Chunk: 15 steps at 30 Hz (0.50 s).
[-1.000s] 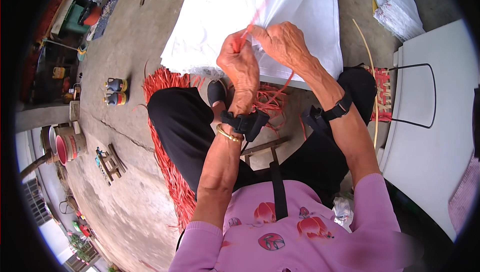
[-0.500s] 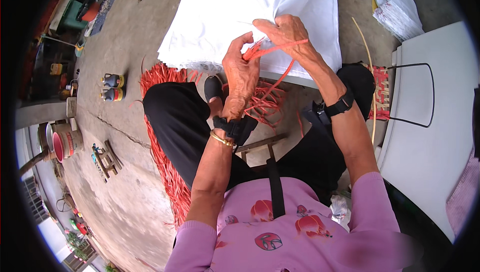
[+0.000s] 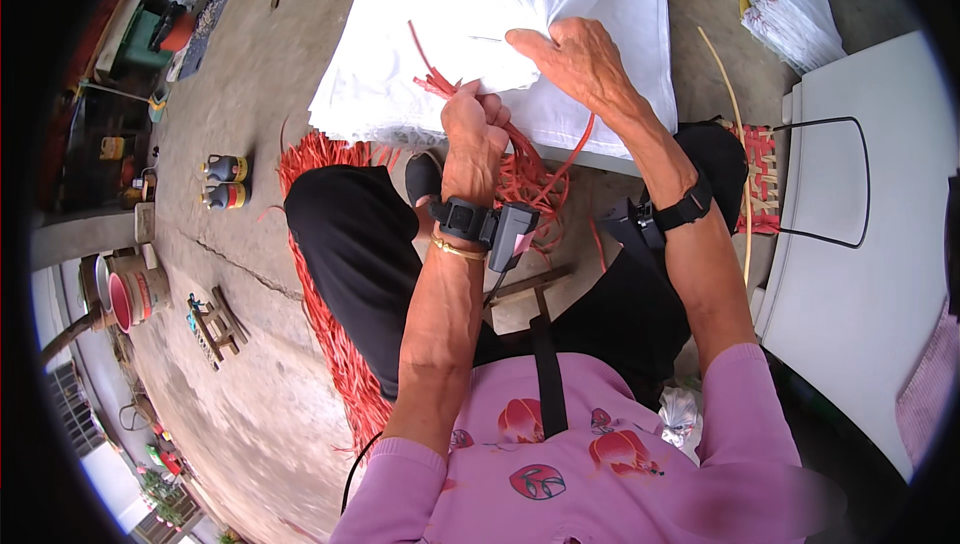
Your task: Tying red plastic strips to a white fabric bag using a needle tool.
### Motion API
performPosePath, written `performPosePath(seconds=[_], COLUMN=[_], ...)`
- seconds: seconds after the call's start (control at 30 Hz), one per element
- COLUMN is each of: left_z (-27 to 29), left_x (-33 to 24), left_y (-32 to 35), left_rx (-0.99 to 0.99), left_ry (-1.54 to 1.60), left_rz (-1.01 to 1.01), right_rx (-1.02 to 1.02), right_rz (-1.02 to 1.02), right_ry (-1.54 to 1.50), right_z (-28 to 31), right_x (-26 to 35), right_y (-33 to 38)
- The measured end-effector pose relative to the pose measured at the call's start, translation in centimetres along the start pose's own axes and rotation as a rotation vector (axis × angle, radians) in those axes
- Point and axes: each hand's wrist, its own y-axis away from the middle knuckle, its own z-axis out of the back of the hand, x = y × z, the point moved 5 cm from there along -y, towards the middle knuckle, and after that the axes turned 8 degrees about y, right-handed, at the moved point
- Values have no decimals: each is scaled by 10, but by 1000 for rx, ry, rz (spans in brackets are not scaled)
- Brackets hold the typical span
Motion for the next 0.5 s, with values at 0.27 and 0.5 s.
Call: performPosePath(seconds=[0.27, 0.5], left_z=[8, -33], left_x=[-12, -24], left_y=[-6, 31], left_rx=[-62, 82], left_ry=[106, -731], left_rz=[-111, -885], right_rx=[-39, 4], right_rz=[223, 288], right_ry=[436, 574], right_z=[-2, -20], right_x=[3, 16], right_y=[10, 11])
